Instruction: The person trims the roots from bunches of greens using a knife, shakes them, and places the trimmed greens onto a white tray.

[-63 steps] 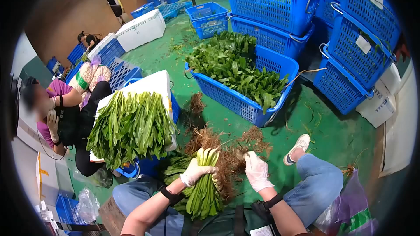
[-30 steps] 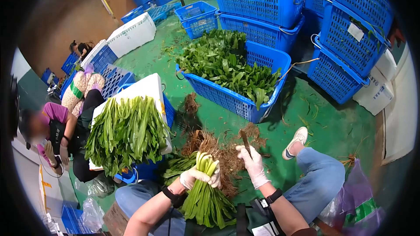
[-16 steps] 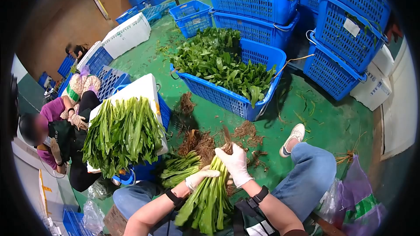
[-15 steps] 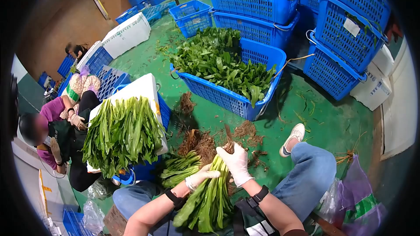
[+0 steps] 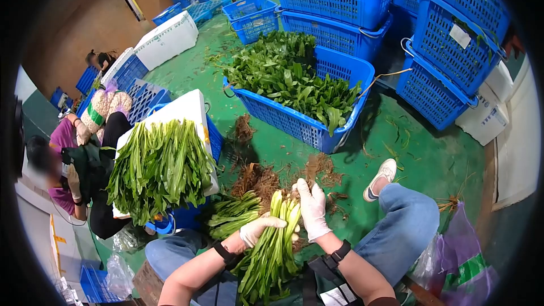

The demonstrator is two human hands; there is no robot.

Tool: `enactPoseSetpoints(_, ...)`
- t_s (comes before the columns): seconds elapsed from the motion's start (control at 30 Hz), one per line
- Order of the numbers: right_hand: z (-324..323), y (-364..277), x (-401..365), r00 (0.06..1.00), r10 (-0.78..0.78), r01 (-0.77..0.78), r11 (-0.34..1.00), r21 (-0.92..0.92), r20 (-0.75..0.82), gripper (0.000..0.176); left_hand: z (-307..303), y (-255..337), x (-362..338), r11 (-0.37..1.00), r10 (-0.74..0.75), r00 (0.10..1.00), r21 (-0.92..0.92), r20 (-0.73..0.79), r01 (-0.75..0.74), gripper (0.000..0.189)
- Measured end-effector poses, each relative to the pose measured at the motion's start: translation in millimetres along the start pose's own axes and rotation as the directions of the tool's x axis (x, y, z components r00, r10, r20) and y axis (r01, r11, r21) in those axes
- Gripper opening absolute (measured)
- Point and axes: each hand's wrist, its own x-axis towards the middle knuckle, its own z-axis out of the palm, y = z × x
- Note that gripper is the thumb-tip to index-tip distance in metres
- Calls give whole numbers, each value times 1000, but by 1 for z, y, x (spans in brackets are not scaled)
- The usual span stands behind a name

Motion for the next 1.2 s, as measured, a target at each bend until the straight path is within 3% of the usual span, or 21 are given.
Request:
enactPoseSetpoints(0.03,-4,-2,4,994,-64,75,990,-119,94,30,2,1,-1,1000,-4,999,23,-47,5,46)
enactPoseSetpoints(0.07,-11,-4,3,993,-62,74,990,-118,95,30,0,1,0,1000,-3,999,23,-49,4,46)
enactPoseSetpoints(0.13,-14,-34,-5,977,-209,203,853,-481,42,28,-1,3,-1,993,73,996,99,-49,-68,44)
enactPoseSetpoints(0.17,-21,-23,0,916,-395,381,811,-444,65,25,0,3,-3,992,100,989,87,-110,-91,39)
enactPoseSetpoints(0.2,-33,-21,1,900,-419,408,716,-567,119,19,-3,4,-4,992,104,988,85,-113,-94,39)
enactPoseSetpoints(0.27,-44,-31,-11,844,-433,531,601,-597,316,14,-12,5,-2,980,191,951,108,-242,-170,35)
enactPoseSetpoints(0.33,-48,-22,-15,706,-476,699,349,-624,524,11,-16,5,-3,977,204,946,110,-253,-181,34)
enactPoseSetpoints(0.67,-36,1,-23,686,-473,711,277,-646,553,12,-3,4,-5,981,176,939,130,-297,-143,26)
enactPoseSetpoints(0.73,-38,12,-20,688,-468,712,284,-642,556,12,-5,4,-6,986,159,970,84,-186,-145,31)
enactPoseSetpoints(0.8,-52,42,-11,751,-425,647,324,-690,505,13,-7,2,-11,990,139,986,39,-96,-136,34)
enactPoseSetpoints(0.83,-71,71,0,840,-280,532,260,-806,464,13,-2,5,-13,992,127,992,6,1,-127,36)
enactPoseSetpoints(0.87,-97,95,8,918,-124,395,260,-881,376,15,5,7,-19,982,167,985,88,40,-170,39)
enactPoseSetpoints(0.93,-102,94,18,972,78,208,172,-963,224,16,14,16,-32,963,216,976,171,-27,-209,40)
enactPoseSetpoints(0.97,-88,71,11,980,-39,200,255,-946,197,14,8,17,-32,971,214,975,125,-57,-206,40)
enactPoseSetpoints(1.0,-79,53,6,978,-27,209,240,-948,209,14,2,19,-31,966,232,971,125,-48,-225,40)
enactPoseSetpoints(1.07,-64,26,-2,877,-363,470,517,-716,314,10,-1,19,-32,970,217,972,132,-87,-205,44)
enactPoseSetpoints(1.1,-59,14,-6,804,-457,578,453,-679,380,7,-2,19,-31,969,216,972,137,-88,-203,43)
enactPoseSetpoints(1.13,-53,2,-12,807,-455,574,457,-680,376,7,-2,17,-31,970,211,973,138,-90,-198,43)
enactPoseSetpoints(1.2,-43,-16,-20,723,-496,673,352,-650,481,7,-3,14,-27,983,162,980,109,-117,-150,42)
